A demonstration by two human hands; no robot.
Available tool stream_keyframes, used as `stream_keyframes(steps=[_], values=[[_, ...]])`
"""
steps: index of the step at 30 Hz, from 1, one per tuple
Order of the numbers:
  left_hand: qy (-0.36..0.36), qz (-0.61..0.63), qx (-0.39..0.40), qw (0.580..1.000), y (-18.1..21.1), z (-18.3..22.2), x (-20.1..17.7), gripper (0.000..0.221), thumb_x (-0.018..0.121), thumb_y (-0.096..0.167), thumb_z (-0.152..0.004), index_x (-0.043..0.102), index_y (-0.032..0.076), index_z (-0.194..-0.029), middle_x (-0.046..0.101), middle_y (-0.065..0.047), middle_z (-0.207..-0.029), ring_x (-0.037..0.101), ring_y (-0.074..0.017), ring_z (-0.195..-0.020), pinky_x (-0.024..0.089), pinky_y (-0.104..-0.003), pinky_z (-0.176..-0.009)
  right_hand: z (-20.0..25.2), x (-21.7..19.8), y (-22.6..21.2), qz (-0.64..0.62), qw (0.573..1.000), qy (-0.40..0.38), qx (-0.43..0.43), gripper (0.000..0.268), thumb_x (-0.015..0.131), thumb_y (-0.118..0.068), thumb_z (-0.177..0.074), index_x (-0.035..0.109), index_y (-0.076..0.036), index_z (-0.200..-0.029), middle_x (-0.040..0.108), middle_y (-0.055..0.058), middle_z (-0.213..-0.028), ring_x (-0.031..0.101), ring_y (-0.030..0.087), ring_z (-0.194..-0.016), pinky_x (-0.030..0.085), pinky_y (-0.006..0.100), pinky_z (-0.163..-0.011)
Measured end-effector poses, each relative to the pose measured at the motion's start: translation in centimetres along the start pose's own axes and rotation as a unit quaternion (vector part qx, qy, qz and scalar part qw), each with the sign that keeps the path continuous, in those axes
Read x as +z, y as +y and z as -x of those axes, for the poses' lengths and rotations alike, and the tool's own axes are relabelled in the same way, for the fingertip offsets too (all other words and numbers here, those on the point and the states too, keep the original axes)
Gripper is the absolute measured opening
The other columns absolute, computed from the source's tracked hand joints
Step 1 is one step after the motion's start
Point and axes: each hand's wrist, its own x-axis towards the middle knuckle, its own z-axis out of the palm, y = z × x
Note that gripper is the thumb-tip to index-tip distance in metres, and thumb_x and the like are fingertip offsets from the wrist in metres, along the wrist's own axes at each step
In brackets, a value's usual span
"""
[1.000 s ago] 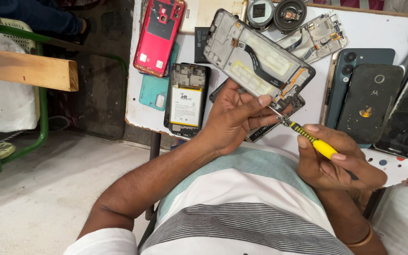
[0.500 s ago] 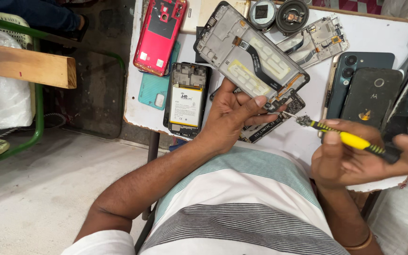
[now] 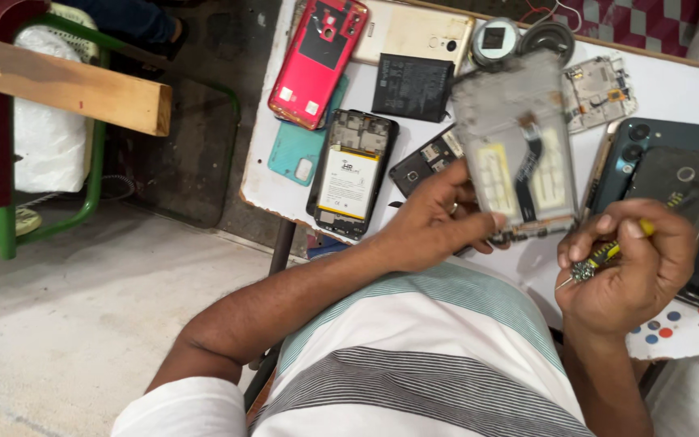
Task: The person disassembles and reassembles several smartphones on a cluttered workbench. They use a screwdriver to remove screws from phone frames, separate back covers, and handle internal components such as batteries and circuit boards. The person moves phones and parts around the table while working.
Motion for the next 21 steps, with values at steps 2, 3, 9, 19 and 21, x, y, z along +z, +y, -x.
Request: stream_keyframes(steps=[2,3,9,19,21], values=[[-0.032,-0.072,0.028,0.997,0.8,0.4,-0.1,0.053,0.064,0.006,-0.103,0.041,0.005,-0.151,0.071,-0.012,-0.114,0.07,-0.0158,-0.094,0.061,-0.03,-0.078,-0.1,-0.2,0.3,0.037,0.999,-0.035,0.003,0.018,0.057,-0.012,-0.118,0.058,0.002,-0.128,0.061,0.012,-0.09,0.057,0.015,-0.059,0.05,0.028,-0.051],[-0.05,-0.111,0.048,0.991,1.3,0.6,-0.3,0.045,0.064,0.007,-0.105,0.047,0.002,-0.147,0.072,-0.011,-0.112,0.068,-0.0132,-0.094,0.06,-0.028,-0.078,0.0,-0.2,0.5,0.053,0.997,-0.055,0.001,0.021,0.059,-0.015,-0.118,0.062,0.004,-0.125,0.063,0.011,-0.091,0.058,0.013,-0.06,0.05,0.026,-0.052],[0.009,-0.271,0.126,0.954,6.3,1.8,-3.6,0.028,0.066,0.017,-0.109,0.065,0.006,-0.134,0.072,-0.003,-0.113,0.072,-0.008,-0.094,0.065,-0.026,-0.086,0.7,0.2,0.9,0.083,0.989,-0.126,0.007,0.028,0.068,-0.018,-0.113,0.062,0.009,-0.12,0.066,0.01,-0.088,0.061,0.009,-0.063,0.05,0.022,-0.056],[0.291,-0.378,0.242,0.845,18.9,2.5,-19.0,0.028,0.092,0.006,-0.086,0.07,-0.001,-0.103,0.073,-0.004,-0.099,0.07,-0.0113,-0.088,0.059,-0.026,-0.083,0.6,2.2,0.1,0.163,0.973,-0.162,0.02,0.016,0.064,-0.007,-0.109,0.066,0.008,-0.112,0.062,0.009,-0.082,0.057,0.008,-0.059,0.046,0.021,-0.053],[0.279,-0.347,0.24,0.863,17.5,0.1,-22.7,0.03,0.095,0.008,-0.085,0.07,0.0,-0.1,0.074,-0.002,-0.096,0.074,-0.0125,-0.085,0.062,-0.028,-0.08,0.6,2.4,0.1,0.165,0.972,-0.164,0.021,0.015,0.064,-0.006,-0.109,0.066,0.008,-0.112,0.062,0.009,-0.082,0.057,0.007,-0.06,0.046,0.021,-0.054]])
